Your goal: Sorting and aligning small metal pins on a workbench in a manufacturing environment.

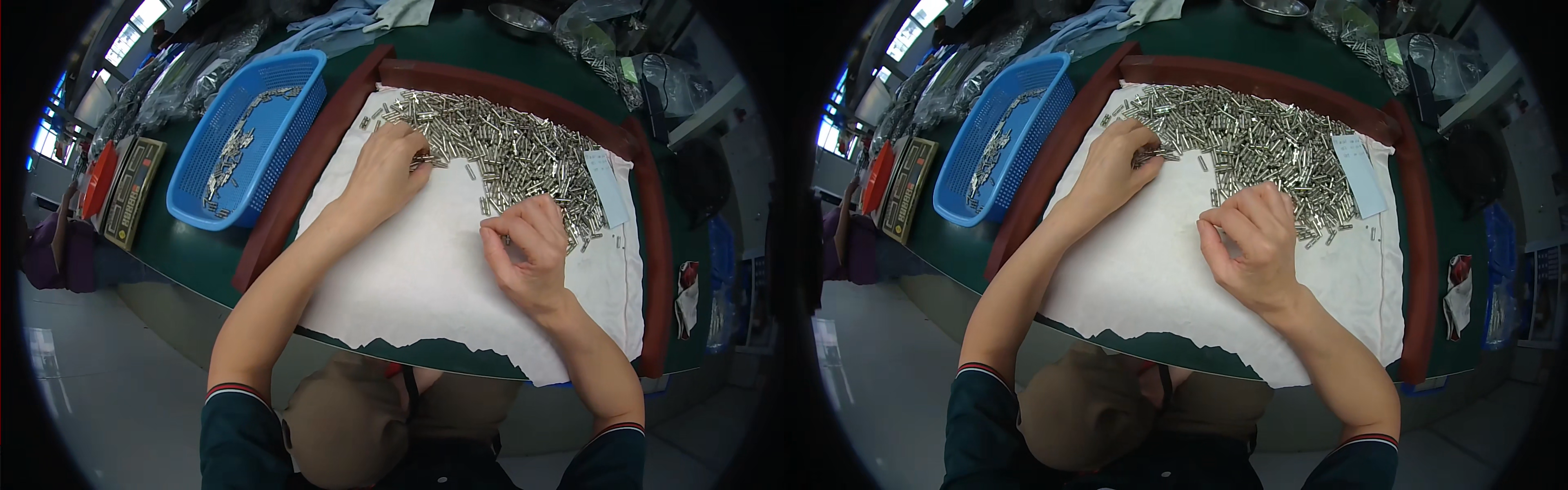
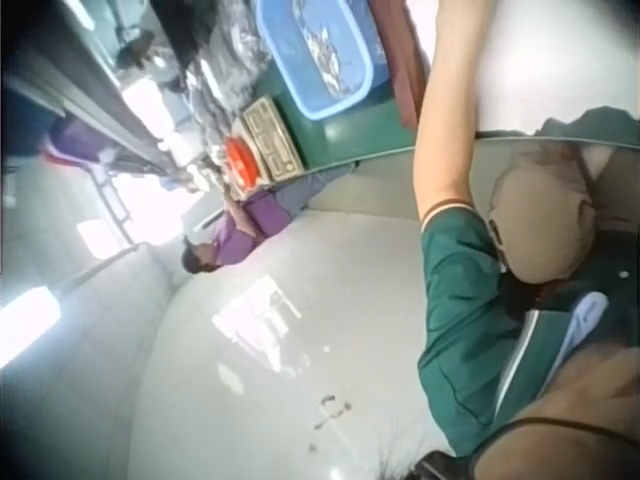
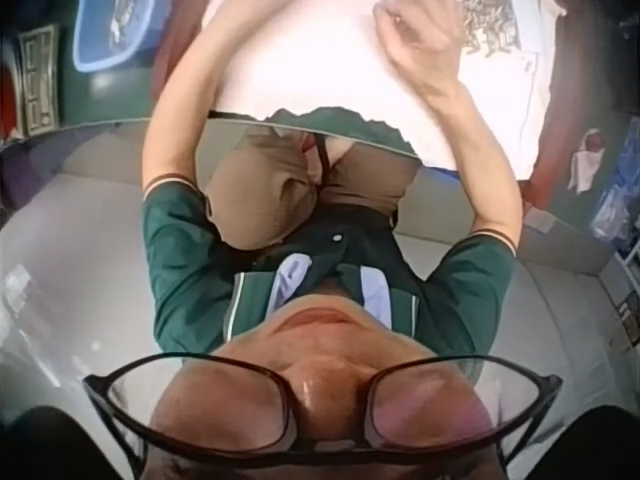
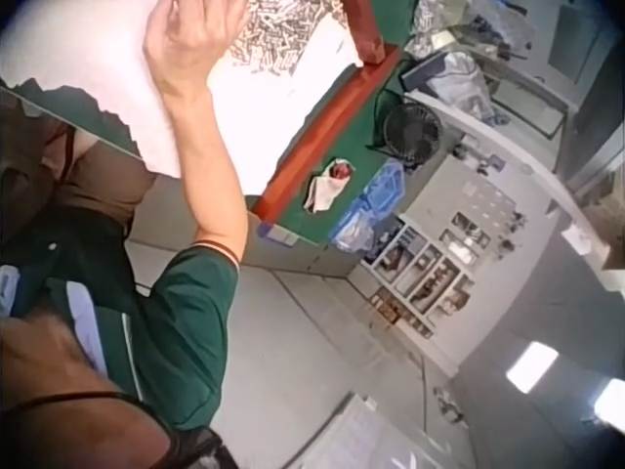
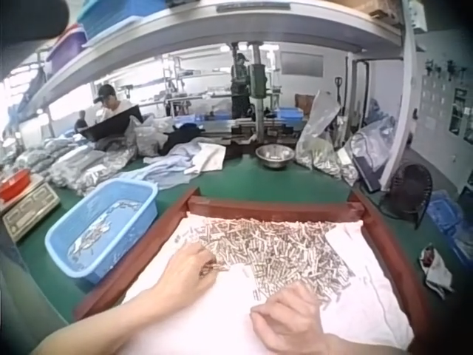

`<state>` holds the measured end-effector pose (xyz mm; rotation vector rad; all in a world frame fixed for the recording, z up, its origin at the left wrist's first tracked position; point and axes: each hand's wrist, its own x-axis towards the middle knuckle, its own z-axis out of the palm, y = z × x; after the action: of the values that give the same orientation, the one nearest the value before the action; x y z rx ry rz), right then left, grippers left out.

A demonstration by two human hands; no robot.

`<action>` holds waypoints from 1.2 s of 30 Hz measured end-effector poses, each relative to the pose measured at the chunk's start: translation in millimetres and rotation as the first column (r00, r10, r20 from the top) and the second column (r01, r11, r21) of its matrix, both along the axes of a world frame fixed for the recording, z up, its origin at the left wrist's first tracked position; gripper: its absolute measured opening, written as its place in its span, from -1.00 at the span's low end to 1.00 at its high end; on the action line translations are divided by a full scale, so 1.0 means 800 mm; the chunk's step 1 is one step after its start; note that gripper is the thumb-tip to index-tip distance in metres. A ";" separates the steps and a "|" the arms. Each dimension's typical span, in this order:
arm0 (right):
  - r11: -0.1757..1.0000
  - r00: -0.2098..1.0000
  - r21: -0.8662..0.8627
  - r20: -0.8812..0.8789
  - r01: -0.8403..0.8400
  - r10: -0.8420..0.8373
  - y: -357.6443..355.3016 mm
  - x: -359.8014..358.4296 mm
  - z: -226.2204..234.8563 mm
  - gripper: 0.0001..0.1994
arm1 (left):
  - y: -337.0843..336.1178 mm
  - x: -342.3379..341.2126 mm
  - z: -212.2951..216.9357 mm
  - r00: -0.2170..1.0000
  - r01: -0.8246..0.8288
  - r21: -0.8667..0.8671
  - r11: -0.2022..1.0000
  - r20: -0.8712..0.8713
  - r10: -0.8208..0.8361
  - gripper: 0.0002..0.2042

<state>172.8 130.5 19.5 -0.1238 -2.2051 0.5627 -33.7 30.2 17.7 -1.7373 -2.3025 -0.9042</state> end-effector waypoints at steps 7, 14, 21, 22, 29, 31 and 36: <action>1.000 1.000 -0.007 -0.004 0.011 -0.011 0.001 0.000 -0.006 -0.88 | -0.009 0.017 0.010 0.972 0.201 -0.003 0.980 0.123 -0.199 -0.88; 0.997 0.994 0.059 0.088 0.055 -0.061 0.002 -0.001 -0.005 -0.85 | -0.037 0.063 0.004 0.966 0.257 0.057 0.965 0.012 -0.258 -0.84; 0.984 0.969 0.177 0.238 0.030 -0.072 0.000 -0.021 0.006 -0.83 | -0.060 0.071 0.003 0.954 0.262 0.028 0.965 0.143 -0.263 -0.82; 0.983 0.967 0.179 0.244 0.028 -0.072 0.001 -0.028 0.006 -0.83 | -0.061 0.072 0.004 0.953 0.261 0.031 0.965 0.149 -0.263 -0.82; 0.967 0.946 0.256 0.307 0.018 -0.099 0.013 -0.052 -0.005 -0.93 | -0.067 0.072 0.000 0.948 0.187 0.025 0.982 0.257 -0.187 -0.81; 0.980 0.939 0.197 0.339 -0.007 -0.062 0.005 -0.047 -0.001 -0.94 | -0.067 0.074 0.000 0.946 0.191 0.025 0.981 0.262 -0.191 -0.81; 0.996 0.912 0.005 0.402 -0.090 0.080 -0.002 -0.030 0.009 -0.93 | -0.065 0.074 0.010 0.880 0.167 0.082 0.983 0.437 -0.186 -0.82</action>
<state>148.9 129.3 26.4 -0.1413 -2.6280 0.6007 25.6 -21.6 25.3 -1.9090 -2.3750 -1.5145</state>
